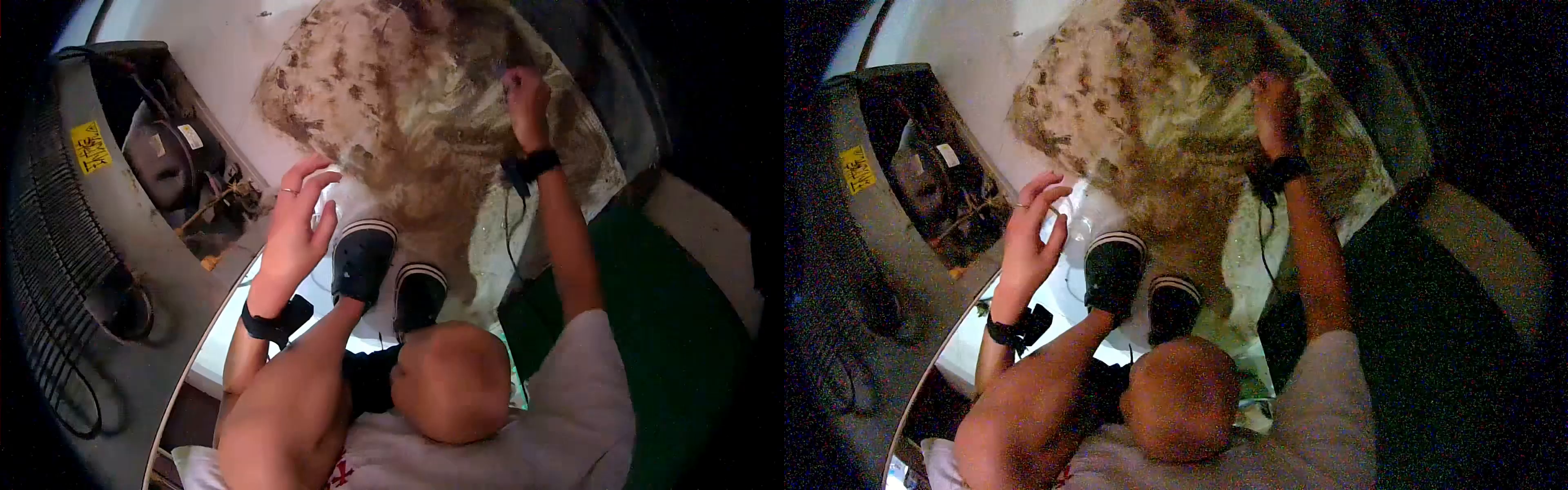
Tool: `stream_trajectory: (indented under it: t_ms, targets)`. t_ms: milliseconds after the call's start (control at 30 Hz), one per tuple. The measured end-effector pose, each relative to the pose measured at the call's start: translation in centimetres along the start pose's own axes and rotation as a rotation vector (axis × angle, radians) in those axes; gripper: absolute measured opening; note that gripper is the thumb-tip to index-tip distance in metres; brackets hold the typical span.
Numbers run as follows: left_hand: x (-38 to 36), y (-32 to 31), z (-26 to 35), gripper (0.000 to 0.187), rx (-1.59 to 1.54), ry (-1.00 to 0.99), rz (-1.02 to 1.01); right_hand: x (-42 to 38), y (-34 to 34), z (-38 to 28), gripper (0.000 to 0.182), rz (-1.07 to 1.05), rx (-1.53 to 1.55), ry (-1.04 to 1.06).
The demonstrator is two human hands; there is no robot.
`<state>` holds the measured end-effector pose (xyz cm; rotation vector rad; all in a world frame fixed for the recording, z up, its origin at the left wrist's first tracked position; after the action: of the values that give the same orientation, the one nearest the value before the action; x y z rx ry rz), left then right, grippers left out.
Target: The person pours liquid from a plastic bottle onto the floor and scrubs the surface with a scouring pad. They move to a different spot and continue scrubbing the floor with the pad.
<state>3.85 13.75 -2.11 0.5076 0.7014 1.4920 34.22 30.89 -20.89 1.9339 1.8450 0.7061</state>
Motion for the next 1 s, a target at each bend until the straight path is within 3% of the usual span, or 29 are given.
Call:
stream_trajectory:
  t_ms: [100, 167, 200, 267, 300, 333, 433, 500, 533, 633, 767, 833, 933, 1000]
  targets:
    - [0.3, 0.2, -0.5, 0.031, -0.023, 0.003, -0.002, -2.1, -4.1, 1.7, 0.018, 0.105, 0.361, -0.072]
    - [0.5, -0.1, -0.4, 0.032, -0.023, -0.019, -0.005, -4.9, -4.0, -5.6, 0.018, 0.162, -0.254, 0.548]
    - [0.6, -0.1, -0.3, 0.032, -0.026, -0.022, -0.006, -4.2, -3.3, -5.3, 0.019, 0.13, -0.239, 0.491]
    - [0.5, 0.0, -0.2, 0.031, -0.023, -0.012, -0.009, -1.2, -2.9, -0.1, 0.019, -0.02, 0.48, -0.069]
    - [0.6, 0.3, -0.1, 0.03, -0.019, -0.01, -0.016, -0.3, -2.6, 2.7, 0.02, 0.039, 0.797, -0.346]
    - [0.4, 0.5, -0.1, 0.029, -0.017, -0.014, -0.029, 0.4, -1.1, 0.6, 0.019, 0.105, 0.488, -0.228]
    - [0.3, 0.7, -0.7, 0.029, 0.007, -0.031, -0.023, -2.2, -1.9, -4.0, 0.018, 0.187, 0.058, 0.145]
    - [0.5, 0.7, -0.8, 0.031, -0.003, -0.038, 0.0, -5.4, -3.4, -7.7, 0.018, 0.102, -0.21, 0.656]
    - [0.2, 0.6, -1.0, 0.032, -0.006, -0.031, 0.005, -3.9, -2.4, -7.5, 0.016, 0.029, -0.243, 0.673]
    - [0.1, 1.3, -0.6, 0.032, 0.004, -0.021, 0.007, 3.0, 0.8, -2.4, 0.014, 0.106, -0.088, 0.028]
    - [-0.3, 1.7, -1.6, 0.03, 0.0, 0.03, 0.031, -3.1, -2.5, -3.8, 0.014, 0.153, -0.189, 0.391]
    - [-0.2, 1.4, -1.5, 0.03, -0.003, 0.034, 0.027, -3.6, -2.0, -5.7, 0.011, 0.042, -0.18, 0.403]
    - [-0.2, 1.2, -1.1, 0.03, -0.012, 0.026, 0.027, 0.9, 0.4, -2.8, 0.012, 0.01, 0.094, -0.126]
    - [-0.2, 1.3, -0.5, 0.029, -0.021, 0.018, 0.012, 0.8, 0.2, -4.0, 0.013, 0.003, -0.236, 0.064]
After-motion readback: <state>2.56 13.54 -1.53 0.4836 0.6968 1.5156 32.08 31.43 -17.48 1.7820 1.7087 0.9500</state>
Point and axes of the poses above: each hand's wrist, its own x-axis towards the middle knuckle, its own y-axis out of the back of the hand, z = x × y, the point moved 8 cm from there along x, towards the middle knuckle, and after that the axes turned 9 degrees about z, right-handed, at the moved point
